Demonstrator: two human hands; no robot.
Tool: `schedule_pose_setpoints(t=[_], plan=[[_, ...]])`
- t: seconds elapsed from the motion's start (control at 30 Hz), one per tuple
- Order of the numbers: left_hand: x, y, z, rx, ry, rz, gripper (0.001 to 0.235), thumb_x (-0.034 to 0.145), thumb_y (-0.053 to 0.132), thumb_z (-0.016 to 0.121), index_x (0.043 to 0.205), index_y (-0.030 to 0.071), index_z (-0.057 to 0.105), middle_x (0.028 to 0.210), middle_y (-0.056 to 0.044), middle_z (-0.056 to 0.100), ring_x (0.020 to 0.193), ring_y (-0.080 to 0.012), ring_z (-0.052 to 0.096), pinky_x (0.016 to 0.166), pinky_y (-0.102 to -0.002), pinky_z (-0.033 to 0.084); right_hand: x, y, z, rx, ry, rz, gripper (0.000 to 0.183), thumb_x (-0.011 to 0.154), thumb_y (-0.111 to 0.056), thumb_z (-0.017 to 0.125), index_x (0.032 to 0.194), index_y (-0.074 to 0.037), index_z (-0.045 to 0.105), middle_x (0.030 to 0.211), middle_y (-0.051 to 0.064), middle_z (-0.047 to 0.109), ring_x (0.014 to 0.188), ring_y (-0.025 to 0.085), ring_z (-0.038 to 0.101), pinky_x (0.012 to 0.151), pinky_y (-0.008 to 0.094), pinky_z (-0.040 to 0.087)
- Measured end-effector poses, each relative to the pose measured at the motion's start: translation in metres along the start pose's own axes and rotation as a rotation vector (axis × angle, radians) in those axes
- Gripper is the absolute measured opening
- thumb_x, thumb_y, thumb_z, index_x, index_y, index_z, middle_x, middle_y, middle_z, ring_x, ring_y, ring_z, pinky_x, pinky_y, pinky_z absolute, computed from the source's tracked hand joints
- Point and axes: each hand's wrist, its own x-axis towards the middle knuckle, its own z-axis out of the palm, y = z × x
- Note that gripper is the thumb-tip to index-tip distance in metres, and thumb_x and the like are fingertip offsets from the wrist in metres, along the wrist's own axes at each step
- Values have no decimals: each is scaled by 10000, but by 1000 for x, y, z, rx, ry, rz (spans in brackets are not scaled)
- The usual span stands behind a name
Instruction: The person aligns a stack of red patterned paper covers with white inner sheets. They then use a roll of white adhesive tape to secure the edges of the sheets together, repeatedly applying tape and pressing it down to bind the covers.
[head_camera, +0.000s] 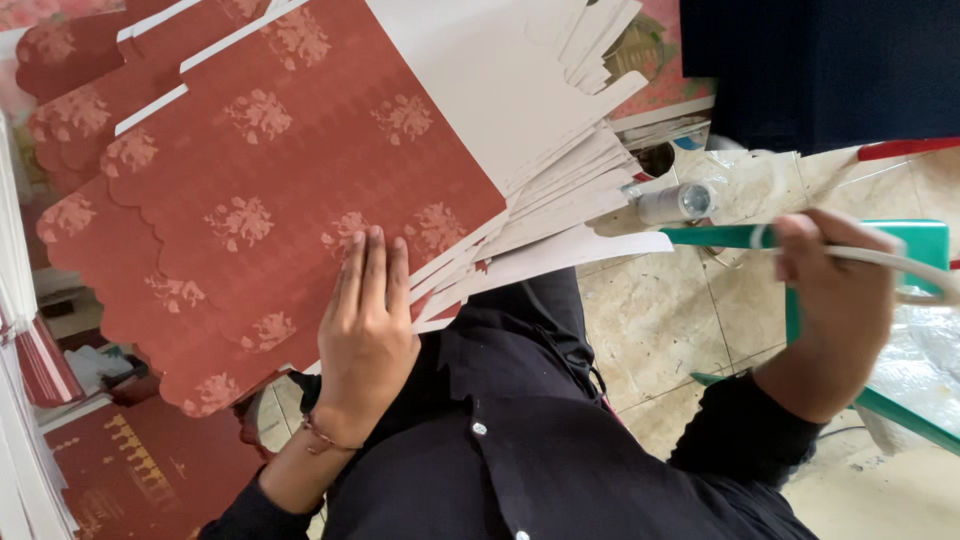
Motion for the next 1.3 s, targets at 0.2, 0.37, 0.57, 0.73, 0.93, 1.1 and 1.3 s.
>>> schedule_pose_setpoints(t=[0.2, 0.37, 0.57, 0.73, 0.93, 1.1, 1.3], plan=[[18, -8, -22, 31, 64, 4, 388, 1005, 94, 797, 1382, 19, 744, 1353, -201, 779, 1245, -316, 773, 1014, -360, 676, 1, 13, 6, -405, 745, -256, 326, 1433, -150, 710, 1183, 41, 794, 1021, 146, 838, 833, 223, 768, 753, 320, 576], [42, -37, -61, 41, 98, -28, 286, 1046, 169, 819, 1325, 107, 809, 1238, -97, 857, 959, -191, 848, 604, -256, 668, -2, 96, 3, -656, 1025, 288, 767, 1331, -622, 642, 817, -71, 785, 618, 99, 680, 606, 292, 728, 542, 470, 529], [66, -79, -97, 162, 201, -32, 218, 1143, 48, 856, 1321, 174, 861, 917, 54, 826, 548, -24, 543, 445, -197, 367, 7, -19, 66, -5, 605, -621, 287, 1039, 209, 499, 1056, 107, 766, 1181, 257, 786, 1287, 469, 732, 1197, 601, 563], [28, -61, -65, 219, 207, -43, 647, 1026, -65, 613, 1650, 103, 571, 1563, -117, 752, 706, -155, 640, 558, -317, 543, 38, -1, 172, 1599, -660, 138, 848, 1081, -543, 625, 1721, -54, 357, 1579, 317, 563, 1105, 369, 785, 905, 406, 666], [-10, -25, -7, -42, 281, 65, 320, 1073, -60, 629, 1327, 68, 775, 1370, -131, 771, 1232, -271, 777, 989, -356, 634, 70, 16, 179, 1715, -632, 621, 1001, 938, -907, 446, 1495, -110, 683, 1365, 123, 765, 1274, 301, 714, 975, 430, 590], [2, -61, -17, -277, -108, 94, 715, 808, 326, 737, 1486, 136, 613, 1462, -126, 652, 1329, -286, 612, 1087, -426, 530, 77, 20, 181, 1578, -467, 520, 626, 1004, -403, 648, 1507, -33, 602, 1403, 162, 709, 1305, 332, 669, 1088, 432, 521], [127, -158, -19, -481, -320, 29, 1019, 999, 738, 356, 1628, -62, 410, 1746, -296, 265, 1596, -433, 305, 1278, -556, 274, 56, 76, 189, 1868, -539, 465, 590, 1123, -506, 631, 1437, -8, 676, 1339, 206, 752, 1256, 403, 701, 971, 543, 594]])
